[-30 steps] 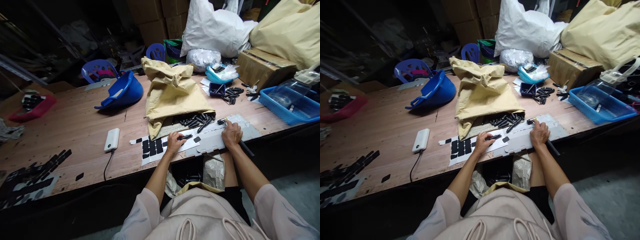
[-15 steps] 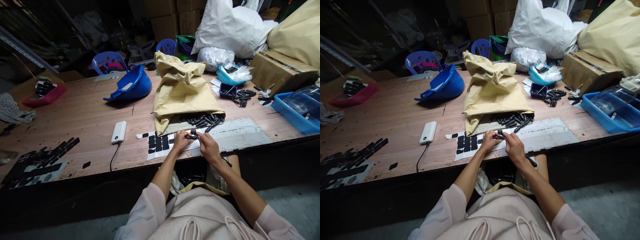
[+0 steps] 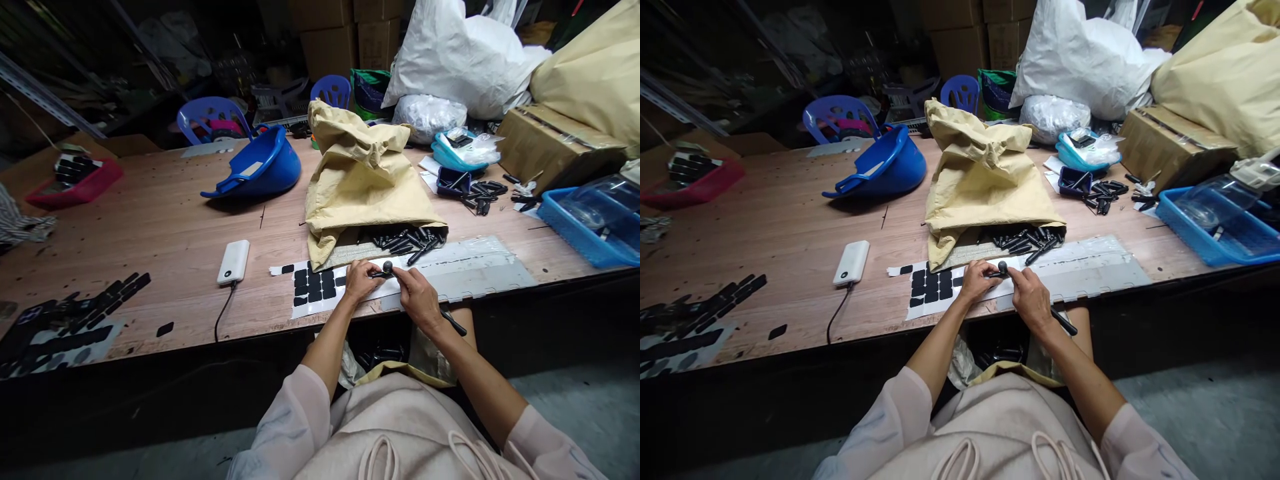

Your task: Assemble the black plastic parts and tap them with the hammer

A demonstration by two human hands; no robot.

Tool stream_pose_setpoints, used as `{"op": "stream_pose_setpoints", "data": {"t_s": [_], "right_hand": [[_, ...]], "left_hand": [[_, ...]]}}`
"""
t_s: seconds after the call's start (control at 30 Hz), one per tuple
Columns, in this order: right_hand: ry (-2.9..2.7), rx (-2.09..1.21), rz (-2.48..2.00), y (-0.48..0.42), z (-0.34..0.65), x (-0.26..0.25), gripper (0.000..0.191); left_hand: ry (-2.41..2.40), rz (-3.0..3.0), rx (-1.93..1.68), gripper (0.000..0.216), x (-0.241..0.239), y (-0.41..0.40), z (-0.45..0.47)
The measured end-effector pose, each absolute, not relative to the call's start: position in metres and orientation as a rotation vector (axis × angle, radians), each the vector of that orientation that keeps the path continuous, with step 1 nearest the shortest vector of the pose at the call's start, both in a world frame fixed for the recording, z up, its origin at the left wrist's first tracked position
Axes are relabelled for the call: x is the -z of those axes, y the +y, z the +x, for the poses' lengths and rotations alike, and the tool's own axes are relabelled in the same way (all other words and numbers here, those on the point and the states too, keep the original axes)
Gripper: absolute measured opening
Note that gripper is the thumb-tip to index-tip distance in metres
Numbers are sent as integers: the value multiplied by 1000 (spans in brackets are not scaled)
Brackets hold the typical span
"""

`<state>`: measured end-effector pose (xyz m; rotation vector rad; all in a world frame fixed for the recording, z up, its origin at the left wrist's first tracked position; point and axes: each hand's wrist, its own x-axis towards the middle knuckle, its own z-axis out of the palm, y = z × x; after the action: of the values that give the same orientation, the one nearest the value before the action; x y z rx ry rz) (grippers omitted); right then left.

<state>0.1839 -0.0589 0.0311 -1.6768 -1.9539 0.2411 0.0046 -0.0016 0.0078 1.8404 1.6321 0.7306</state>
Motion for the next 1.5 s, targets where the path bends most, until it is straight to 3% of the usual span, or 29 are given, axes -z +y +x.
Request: {"op": "stream_pose_setpoints", "data": {"t_s": [0.2, 0.47, 0.7, 1.07, 1.3, 1.5], "right_hand": [[-1742, -95, -1749, -42, 220, -41, 42], [-1325, 75, -2290, -2, 301, -25, 40], [-1446, 234, -2293, 0, 298, -4, 39], [-1470, 256, -2318, 0, 297, -2, 40], [-1487, 281, -2325, 0, 297, -1, 41], [-1496, 267, -2356, 0, 296, -2, 41]], "left_hand": [[1630, 1846, -725, 17, -8, -1, 5], [1643, 1895, -635, 18, -14, -4, 6], [1649, 1938, -612, 14, -16, -4, 5], [1377, 2217, -810, 27, 11, -113, 6], [1881, 1886, -977, 15, -16, 6, 4], [2295, 1613, -605, 23, -36, 97, 5]]}}
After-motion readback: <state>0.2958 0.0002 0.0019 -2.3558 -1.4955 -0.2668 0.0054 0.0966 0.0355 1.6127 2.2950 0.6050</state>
